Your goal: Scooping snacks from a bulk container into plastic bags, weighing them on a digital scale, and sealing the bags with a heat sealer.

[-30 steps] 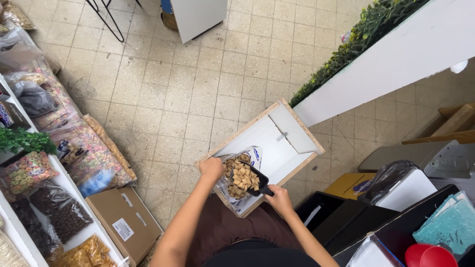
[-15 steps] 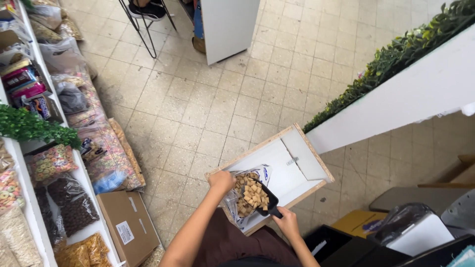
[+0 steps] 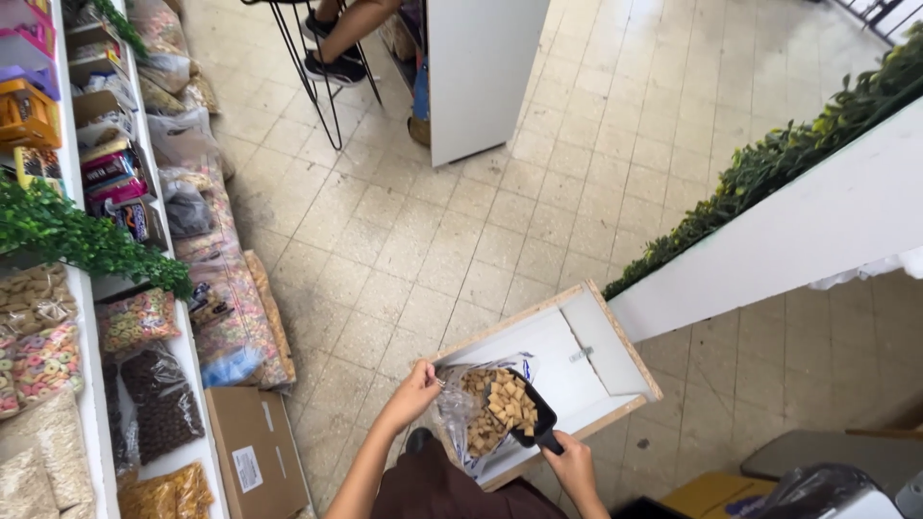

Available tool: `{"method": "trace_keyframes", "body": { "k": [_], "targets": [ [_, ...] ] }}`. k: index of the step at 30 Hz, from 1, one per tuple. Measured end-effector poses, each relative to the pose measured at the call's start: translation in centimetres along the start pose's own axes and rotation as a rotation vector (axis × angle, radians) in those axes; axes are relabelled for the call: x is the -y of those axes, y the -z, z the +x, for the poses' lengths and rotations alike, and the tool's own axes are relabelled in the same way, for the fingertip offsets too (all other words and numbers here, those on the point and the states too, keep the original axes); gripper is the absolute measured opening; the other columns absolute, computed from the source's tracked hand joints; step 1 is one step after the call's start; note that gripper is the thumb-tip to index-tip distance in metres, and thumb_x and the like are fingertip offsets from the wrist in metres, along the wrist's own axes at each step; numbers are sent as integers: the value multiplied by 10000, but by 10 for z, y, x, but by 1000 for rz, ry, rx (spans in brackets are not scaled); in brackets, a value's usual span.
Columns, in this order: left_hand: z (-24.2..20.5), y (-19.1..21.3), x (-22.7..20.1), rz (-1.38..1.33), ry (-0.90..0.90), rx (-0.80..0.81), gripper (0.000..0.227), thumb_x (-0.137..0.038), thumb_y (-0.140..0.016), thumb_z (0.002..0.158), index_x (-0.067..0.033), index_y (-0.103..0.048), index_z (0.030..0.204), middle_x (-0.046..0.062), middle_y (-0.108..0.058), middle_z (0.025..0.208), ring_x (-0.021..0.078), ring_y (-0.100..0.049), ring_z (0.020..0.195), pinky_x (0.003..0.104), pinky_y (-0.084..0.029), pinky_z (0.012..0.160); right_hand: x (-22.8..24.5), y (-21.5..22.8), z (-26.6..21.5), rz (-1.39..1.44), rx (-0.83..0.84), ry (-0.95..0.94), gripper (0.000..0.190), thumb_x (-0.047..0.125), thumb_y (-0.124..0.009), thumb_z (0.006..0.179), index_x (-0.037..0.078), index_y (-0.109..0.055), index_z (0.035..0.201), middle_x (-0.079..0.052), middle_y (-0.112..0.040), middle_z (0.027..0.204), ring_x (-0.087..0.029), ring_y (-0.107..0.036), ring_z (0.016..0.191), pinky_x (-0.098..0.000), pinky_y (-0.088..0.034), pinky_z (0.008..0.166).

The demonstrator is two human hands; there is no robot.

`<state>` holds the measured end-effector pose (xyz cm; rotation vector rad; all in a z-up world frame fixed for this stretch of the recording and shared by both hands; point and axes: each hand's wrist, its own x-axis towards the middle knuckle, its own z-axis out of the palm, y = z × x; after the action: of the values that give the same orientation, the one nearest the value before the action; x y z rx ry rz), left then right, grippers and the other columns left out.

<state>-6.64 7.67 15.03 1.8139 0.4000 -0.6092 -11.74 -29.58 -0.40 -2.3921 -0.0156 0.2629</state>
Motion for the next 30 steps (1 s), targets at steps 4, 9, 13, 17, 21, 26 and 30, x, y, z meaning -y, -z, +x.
{"method": "trace_keyframes", "body": {
  "k": [4, 9, 13, 17, 21, 26, 30],
  "targets": [
    [11, -20, 13, -111, -245, -89, 192, -8, -507, 843, -173, -411, 865, -3, -564, 891, 145, -493, 776, 298, -416, 704, -41, -7, 3, -6, -101, 91, 359, 329, -836, 732, 121, -783, 1020, -34, -826, 977, -196, -782, 906, -330, -562, 787],
    [24, -46, 20, 10, -553, -235, 164, 65, -562, 764, -98, -551, 775, 99, -618, 903, 299, -597, 928, 379, -460, 848, -30, 30, -13, 32, -188, 100, 315, 159, -852, 729, 16, -772, 997, -168, -781, 968, -333, -741, 933, -445, -582, 812],
    [18, -58, 1, 103, -523, -199, 233, 59, -602, 898, -107, -759, 947, 102, -737, 1059, 328, -696, 1065, 430, -546, 945, -3, 62, -24, 60, -244, 48, 340, 16, -877, 679, -24, -772, 1000, -243, -759, 981, -430, -721, 978, -489, -603, 811],
    [4, -76, -14, 75, -517, -139, 279, 36, -592, 906, -170, -773, 960, 37, -734, 1046, 290, -700, 1053, 417, -552, 935, -2, 60, -46, 87, -288, -64, 312, 17, -884, 671, 7, -779, 965, -174, -775, 956, -372, -727, 988, -431, -607, 797],
    [0, -90, -27, -54, -509, -141, 233, 5, -650, 909, -145, -762, 1048, 58, -711, 1109, 277, -722, 914, 376, -580, 829, 7, 66, -61, 126, -288, -126, 242, -1, -861, 707, 10, -786, 937, -139, -781, 893, -345, -742, 942, -414, -611, 775],
    [7, -100, -27, -73, -509, -91, 323, 2, -691, 880, -113, -725, 1179, 106, -643, 1253, 283, -727, 905, 346, -605, 784, 7, 67, -67, 105, -305, -148, 221, -5, -859, 686, 47, -783, 886, -90, -783, 854, -285, -753, 911, -384, -606, 740],
    [15, -106, -9, 173, -510, -58, 392, 37, -644, 881, -61, -664, 1260, 164, -607, 1293, 362, -717, 969, 408, -618, 784, 19, 65, -69, 130, -274, -99, 224, -5, -843, 690, 4, -765, 899, -162, -778, 900, -351, -736, 960, -421, -600, 772]
  ]
}}
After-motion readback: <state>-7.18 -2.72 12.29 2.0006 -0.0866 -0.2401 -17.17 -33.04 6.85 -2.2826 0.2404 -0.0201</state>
